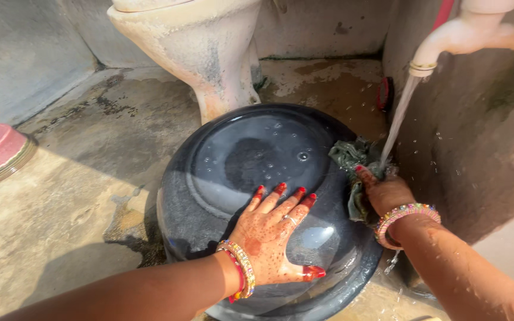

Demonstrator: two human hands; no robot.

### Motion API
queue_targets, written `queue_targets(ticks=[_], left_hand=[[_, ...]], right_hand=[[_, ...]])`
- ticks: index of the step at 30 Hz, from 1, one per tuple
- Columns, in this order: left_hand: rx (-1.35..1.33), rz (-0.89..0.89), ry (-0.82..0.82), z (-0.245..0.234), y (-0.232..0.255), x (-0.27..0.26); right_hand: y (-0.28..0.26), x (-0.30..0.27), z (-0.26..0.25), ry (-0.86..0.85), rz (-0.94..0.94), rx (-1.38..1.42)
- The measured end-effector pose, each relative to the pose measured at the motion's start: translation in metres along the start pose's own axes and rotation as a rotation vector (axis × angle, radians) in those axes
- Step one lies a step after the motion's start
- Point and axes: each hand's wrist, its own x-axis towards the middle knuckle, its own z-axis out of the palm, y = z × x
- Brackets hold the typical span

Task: The person scrubs the interior and exterior of a large black pot using a green cloth and running water from a tap.

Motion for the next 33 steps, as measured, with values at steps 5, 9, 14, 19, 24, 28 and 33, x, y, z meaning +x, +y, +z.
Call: queue_targets(ticks=[5, 9, 14, 19, 24, 28, 33], left_hand=[[0.008, 0.312, 0.042, 0.052, 0.063, -0.019], [-0.718, -0.360, -0.706, 0.121, 0.161, 0.028], [-0.519, -0.627, -0.609, 0.196, 0.224, 0.061], [-0.395, -0.426, -0.653, 0.233, 0.245, 0.079], [-0.623, -0.641, -0.661, 0.243, 0.256, 0.113], [-0.551, -0.548, -0.714, 0.241, 0.258, 0.114], [-0.517, -0.268, -0.779, 0.214, 0.280, 0.119]], right_hand=[[-0.025, -0.033, -0.050, -0.053, -0.051, 0.124], [-0.052, -0.046, -0.086, -0.204, -0.010, 0.093], [-0.056, -0.049, -0.089, -0.279, -0.305, -0.381], [-0.058, -0.049, -0.084, -0.169, -0.099, -0.076], [-0.067, -0.029, -0.070, -0.246, -0.353, -0.591], [-0.057, -0.044, -0.069, -0.183, -0.157, -0.014], [-0.060, -0.045, -0.066, -0.148, -0.218, -0.031]])
